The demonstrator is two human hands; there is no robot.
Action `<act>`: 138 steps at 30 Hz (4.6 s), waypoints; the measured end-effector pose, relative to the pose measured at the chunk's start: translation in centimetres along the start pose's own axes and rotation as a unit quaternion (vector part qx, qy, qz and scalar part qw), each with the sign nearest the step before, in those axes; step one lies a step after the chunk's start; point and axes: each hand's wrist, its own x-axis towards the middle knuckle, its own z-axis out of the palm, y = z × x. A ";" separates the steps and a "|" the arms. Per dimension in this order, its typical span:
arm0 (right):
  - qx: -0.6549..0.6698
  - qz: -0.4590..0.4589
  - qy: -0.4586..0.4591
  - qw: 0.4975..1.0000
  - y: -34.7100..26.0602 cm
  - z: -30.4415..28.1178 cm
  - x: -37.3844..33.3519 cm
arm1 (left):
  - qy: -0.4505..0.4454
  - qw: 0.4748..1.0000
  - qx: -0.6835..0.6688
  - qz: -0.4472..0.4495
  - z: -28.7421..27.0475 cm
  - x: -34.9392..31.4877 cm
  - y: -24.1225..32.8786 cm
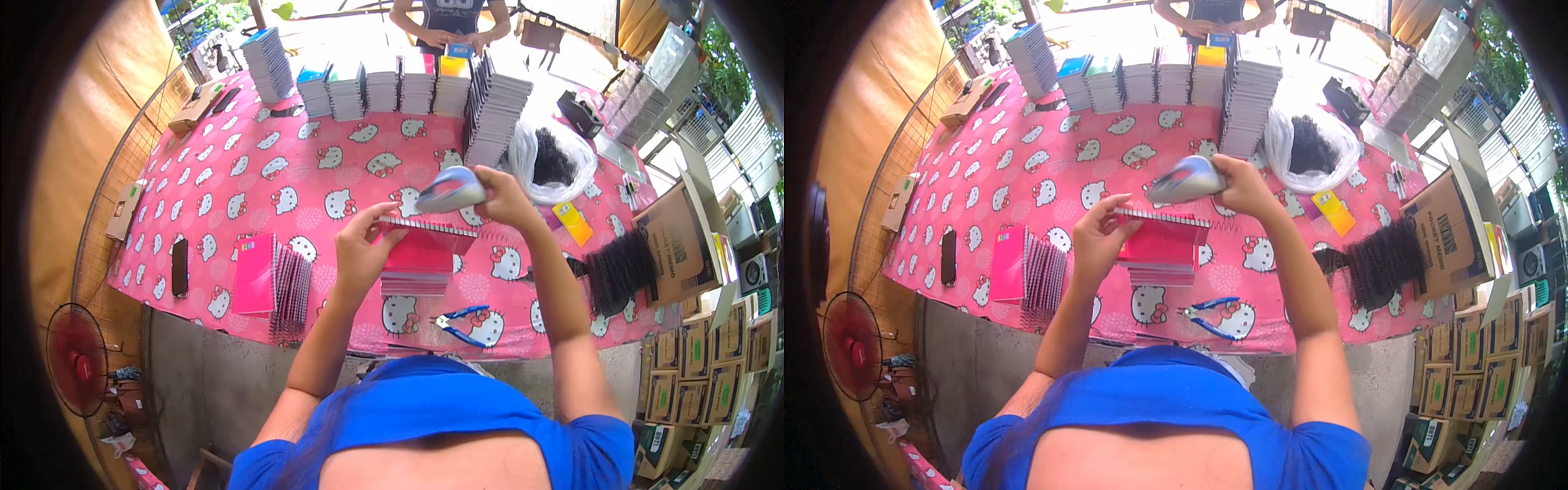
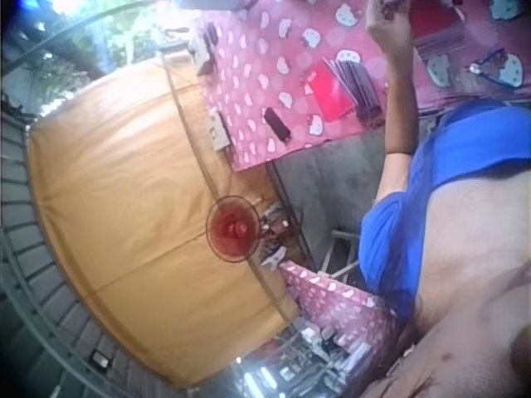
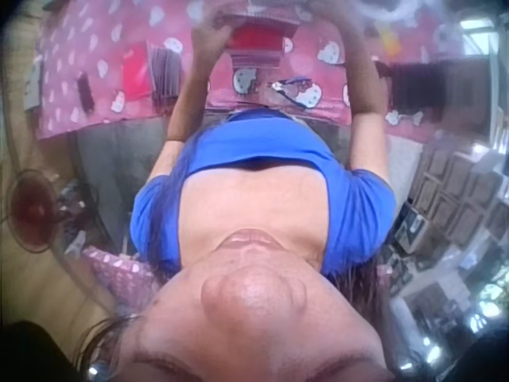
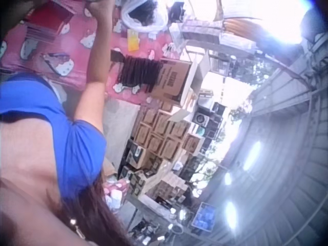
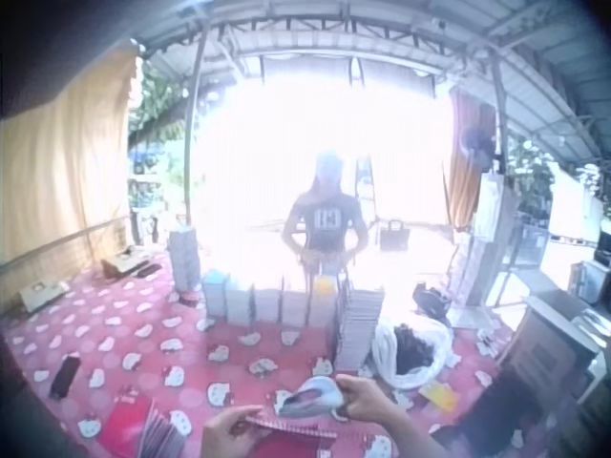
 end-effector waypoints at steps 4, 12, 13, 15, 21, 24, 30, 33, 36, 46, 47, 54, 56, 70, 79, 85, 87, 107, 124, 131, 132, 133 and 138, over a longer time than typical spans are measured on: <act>-0.121 -0.049 -0.008 0.991 -0.8 1.6 1.4 | 0.014 0.986 -0.157 -0.048 -0.7 -0.2 -1.4; -0.378 0.132 0.103 0.911 8.2 2.5 -3.6 | -0.032 0.968 -0.239 -0.069 -1.6 0.2 -2.7; -0.423 0.178 0.095 0.883 10.6 2.8 -5.4 | -0.042 0.961 -0.268 -0.060 -1.0 0.5 -2.9; -0.480 0.058 0.154 0.862 13.5 4.2 -9.6 | -0.045 0.954 -0.294 -0.036 -0.7 0.9 -3.1; -0.182 0.037 0.039 0.982 7.0 10.7 -19.5 | -0.054 0.979 -0.033 0.194 -0.3 0.5 -0.1; -0.322 -0.025 0.000 0.946 5.6 13.5 -20.5 | 0.003 0.970 -0.242 0.012 1.1 0.1 -0.7; -0.384 0.040 -0.003 0.922 5.8 13.2 -20.8 | 0.032 0.965 -0.052 0.253 1.1 -0.1 3.6; -0.187 0.105 0.028 0.976 3.3 11.3 -20.1 | -0.080 0.894 0.214 0.385 -0.3 -1.5 4.8; -0.063 0.046 0.103 0.992 -1.0 10.2 -18.5 | -0.066 0.983 0.101 0.135 0.7 -4.9 -0.5; -0.165 -0.093 0.158 0.969 -6.1 8.4 -15.0 | -0.002 0.960 0.093 0.264 1.1 -5.5 -0.4; -0.192 -0.110 0.163 0.962 -6.2 8.5 -14.8 | -0.004 0.962 0.095 0.257 1.1 -5.5 -0.4; 0.436 0.237 -0.143 0.856 -3.5 9.0 -13.7 | 0.003 0.949 0.096 0.299 0.1 -5.6 0.0; 0.455 0.199 -0.108 0.861 -3.3 10.8 -13.9 | 0.032 0.954 0.066 0.289 -0.2 -6.0 0.2; 0.035 -0.346 -0.025 0.937 -6.2 22.5 -9.4 | 0.491 0.871 -0.010 0.021 -21.3 -11.0 -6.3; 0.055 -0.340 0.166 0.924 -9.9 34.8 2.7 | 0.491 0.870 -0.024 0.051 -18.7 -9.1 -6.0; 0.243 -0.098 0.099 0.960 -8.9 33.2 6.7 | 0.499 0.863 0.014 0.083 -18.7 -8.8 -6.2; 0.211 -0.028 0.022 0.977 -8.9 33.4 6.9 | 0.516 0.853 -0.023 0.075 -18.8 -8.9 -6.8; -0.401 0.360 0.325 0.777 19.2 -5.4 -22.3 | -0.203 0.888 0.412 0.018 1.9 3.8 -0.7; 0.002 0.001 0.207 0.978 -0.8 3.9 -11.9 | -0.023 0.906 0.382 0.178 2.7 -1.1 2.7; -0.072 -0.092 0.212 0.970 -1.8 3.0 -8.9 | -0.040 0.929 0.334 0.152 2.9 -0.5 2.4; -0.072 -0.107 0.202 0.971 -1.8 2.8 -8.7 | -0.040 0.930 0.333 0.153 2.9 -0.5 2.2; -0.065 -0.107 0.182 0.975 -1.9 2.7 -8.5 | -0.030 0.930 0.329 0.161 2.9 -0.5 2.0; -0.003 -0.101 0.075 0.992 -2.7 2.1 -7.9 | -0.010 0.929 0.316 0.193 3.0 -0.5 1.7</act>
